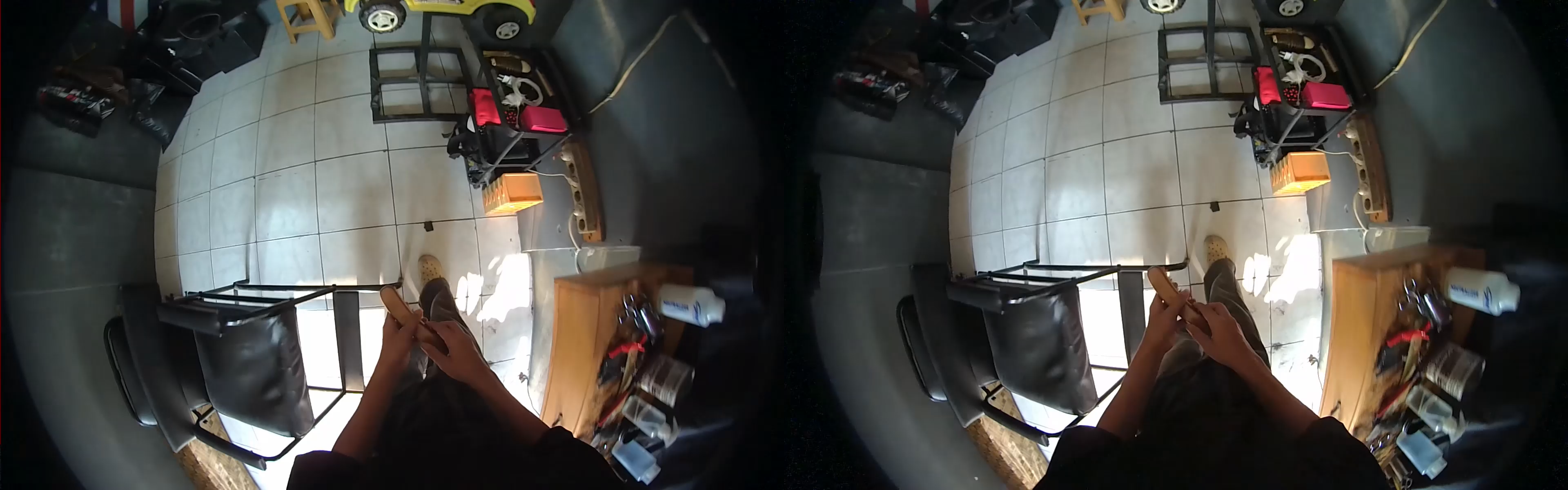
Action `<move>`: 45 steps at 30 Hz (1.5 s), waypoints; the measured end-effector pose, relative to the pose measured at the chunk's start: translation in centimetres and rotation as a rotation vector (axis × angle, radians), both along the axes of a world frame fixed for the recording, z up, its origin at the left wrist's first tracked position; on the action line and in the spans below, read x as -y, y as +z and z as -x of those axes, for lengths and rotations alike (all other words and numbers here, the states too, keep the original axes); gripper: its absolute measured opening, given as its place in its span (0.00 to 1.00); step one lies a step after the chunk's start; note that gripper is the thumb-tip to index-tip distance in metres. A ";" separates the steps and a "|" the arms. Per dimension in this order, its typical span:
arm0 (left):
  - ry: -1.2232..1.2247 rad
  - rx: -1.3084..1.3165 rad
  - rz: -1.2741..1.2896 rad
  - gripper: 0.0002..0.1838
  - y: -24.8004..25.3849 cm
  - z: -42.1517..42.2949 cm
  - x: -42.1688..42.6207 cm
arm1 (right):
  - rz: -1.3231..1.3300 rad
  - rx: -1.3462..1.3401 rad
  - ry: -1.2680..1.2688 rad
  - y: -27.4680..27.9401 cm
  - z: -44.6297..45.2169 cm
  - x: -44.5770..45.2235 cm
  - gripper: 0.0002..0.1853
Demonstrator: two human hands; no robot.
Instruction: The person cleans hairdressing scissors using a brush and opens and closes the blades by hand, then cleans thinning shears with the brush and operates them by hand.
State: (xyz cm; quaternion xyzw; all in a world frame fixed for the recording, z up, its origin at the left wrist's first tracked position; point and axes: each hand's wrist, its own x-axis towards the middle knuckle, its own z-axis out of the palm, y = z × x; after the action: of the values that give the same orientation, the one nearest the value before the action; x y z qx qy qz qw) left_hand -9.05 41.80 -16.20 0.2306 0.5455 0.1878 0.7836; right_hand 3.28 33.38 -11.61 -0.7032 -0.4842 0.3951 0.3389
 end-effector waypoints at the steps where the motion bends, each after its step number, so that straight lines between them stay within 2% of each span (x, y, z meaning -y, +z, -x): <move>1: 0.022 -0.029 -0.010 0.20 -2.3 -0.4 -0.7 | 0.076 -0.045 0.011 -1.4 -0.8 -1.3 0.22; 5: 0.093 -0.198 -0.011 0.18 -9.0 -3.5 -5.0 | 0.233 -0.153 -0.099 -11.6 -4.6 -6.4 0.22; 7: 0.081 -0.213 -0.001 0.18 -14.0 -4.3 -7.5 | 0.170 0.008 -0.212 -18.3 -6.4 -9.3 0.20; 9: 0.082 -0.228 0.031 0.18 -19.2 -4.6 -8.7 | 0.113 0.003 -0.312 -23.7 -7.9 -11.9 0.17; 11: 0.094 -0.316 0.037 0.17 -24.5 -5.6 -10.6 | 0.188 0.029 -0.320 -31.1 -9.0 -13.3 0.17; 12: 0.112 -0.360 0.088 0.18 -25.6 -6.8 -12.0 | 0.230 0.040 -0.328 -34.7 -9.1 -13.8 0.18; 13: 0.102 -0.361 0.109 0.18 -29.1 -6.8 -12.2 | 0.261 0.060 -0.339 -38.1 -9.6 -14.5 0.19; 15: 0.027 -0.449 0.013 0.21 -36.0 -6.7 -12.9 | 0.344 0.048 -0.359 -44.5 -10.1 -15.8 0.21; 17: 0.005 -0.427 -0.011 0.23 -41.7 -6.9 -13.4 | 0.438 0.030 -0.370 -50.9 -10.0 -15.9 0.24; 18: -0.070 -0.548 -0.096 0.24 -43.9 -7.0 -13.6 | 0.425 0.098 -0.321 -54.2 -9.8 -15.7 0.26; 19: -0.153 -0.666 -0.179 0.24 -45.5 -7.3 -13.6 | 0.414 0.165 -0.273 -57.1 -9.7 -15.3 0.28; 20: -0.181 -0.677 -0.197 0.26 -46.9 -7.7 -14.1 | 0.544 0.106 -0.250 -58.5 -9.9 -16.3 0.32; 24: -0.206 -0.747 -0.298 0.28 -52.4 -7.9 -14.4 | 0.526 0.133 -0.333 -65.9 -10.3 -19.0 0.34; 29: -0.053 -0.670 -0.169 0.28 -58.3 -8.1 -12.9 | 0.707 0.212 -0.396 -69.9 -11.6 -21.5 0.36; 31: -0.018 -0.656 -0.107 0.28 -59.4 -8.4 -12.1 | 0.665 0.261 -0.388 -71.4 -12.2 -21.3 0.35; 33: 0.101 -0.542 -0.049 0.17 -59.4 -9.1 -11.8 | 0.625 0.306 -0.388 -72.3 -12.1 -20.3 0.34; 34: 0.094 -0.543 -0.048 0.17 -59.1 -9.1 -11.6 | 0.553 0.317 -0.375 -72.5 -12.1 -19.9 0.32; 36: 0.074 -0.497 0.017 0.25 -58.3 -8.7 -11.6 | 0.472 0.322 -0.367 -72.2 -12.1 -19.9 0.31; 38: 0.084 -0.489 0.015 0.25 -58.1 -8.2 -11.4 | 0.466 0.190 -0.409 -70.9 -11.7 -19.8 0.28; 42: 0.080 -0.544 0.063 0.24 -52.7 -7.1 -12.1 | 0.432 0.077 -0.510 -65.6 -10.4 -18.6 0.26; 45: 0.053 -0.481 -0.085 0.22 -46.1 -6.2 -11.9 | 0.332 0.168 -0.434 -58.0 -9.3 -17.2 0.26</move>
State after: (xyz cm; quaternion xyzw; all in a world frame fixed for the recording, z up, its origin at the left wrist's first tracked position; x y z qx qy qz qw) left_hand -2.85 53.65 -62.25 0.2871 0.7138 0.1708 0.6156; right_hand 12.61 50.60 -69.63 -0.8666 -0.2775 0.3275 0.2544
